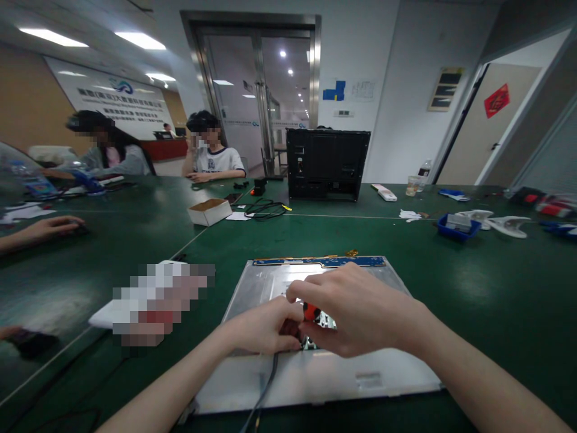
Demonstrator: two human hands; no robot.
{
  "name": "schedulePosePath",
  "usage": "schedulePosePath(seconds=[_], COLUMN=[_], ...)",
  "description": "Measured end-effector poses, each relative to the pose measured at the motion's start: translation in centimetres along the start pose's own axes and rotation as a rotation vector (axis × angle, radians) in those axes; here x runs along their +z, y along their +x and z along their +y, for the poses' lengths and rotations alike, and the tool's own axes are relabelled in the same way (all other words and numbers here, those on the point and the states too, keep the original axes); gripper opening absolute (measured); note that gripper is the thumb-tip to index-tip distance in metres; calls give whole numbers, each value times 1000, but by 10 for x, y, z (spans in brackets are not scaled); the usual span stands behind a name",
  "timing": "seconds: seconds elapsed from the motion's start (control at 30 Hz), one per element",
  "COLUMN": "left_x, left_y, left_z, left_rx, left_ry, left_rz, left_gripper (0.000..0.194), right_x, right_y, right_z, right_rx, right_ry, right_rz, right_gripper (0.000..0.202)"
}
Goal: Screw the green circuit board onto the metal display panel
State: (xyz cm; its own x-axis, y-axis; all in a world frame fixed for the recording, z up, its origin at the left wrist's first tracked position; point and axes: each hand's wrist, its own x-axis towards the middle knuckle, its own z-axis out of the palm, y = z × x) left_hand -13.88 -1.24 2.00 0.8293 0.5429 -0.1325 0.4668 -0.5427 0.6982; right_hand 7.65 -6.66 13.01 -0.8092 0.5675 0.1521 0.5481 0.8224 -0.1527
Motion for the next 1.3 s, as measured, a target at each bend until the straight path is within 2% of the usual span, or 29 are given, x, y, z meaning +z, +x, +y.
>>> schedulePosePath(seconds=[0.13, 0.3, 0.4, 0.63, 0.73, 0.9, 1.17, 1.3], left_x=[0, 0, 0, 3, 4, 2, -1, 0], left_y=[0, 0, 0, -2, -1, 1, 2, 2], left_z=[5, 6, 3, 3, 2, 2, 6, 7], left_rx=[-51, -42, -31, -70, -53, 13, -45, -20], left_ry=[-32, -42, -34, -56, -62, -73, -144, -132], left_rz=[-3, -11, -16, -6, -1, -11, -45, -16], left_gripper=[11, 12, 14, 16, 13, 8, 9, 9], right_x=[1, 2, 1, -1, 0, 1, 1, 0], right_y=[1, 2, 0, 2, 3, 1, 3, 1], right_z=[1, 0, 0, 0, -1, 0, 0, -1], right_rx=[48, 36, 18, 82, 97, 42, 141, 108], right_ry=[-25, -45, -38, -27, -44, -45, -64, -62], right_rz=[-22, 3, 20, -17, -14, 15, -6, 9], right_gripper=[11, 4, 15, 13, 6, 14, 13, 18])
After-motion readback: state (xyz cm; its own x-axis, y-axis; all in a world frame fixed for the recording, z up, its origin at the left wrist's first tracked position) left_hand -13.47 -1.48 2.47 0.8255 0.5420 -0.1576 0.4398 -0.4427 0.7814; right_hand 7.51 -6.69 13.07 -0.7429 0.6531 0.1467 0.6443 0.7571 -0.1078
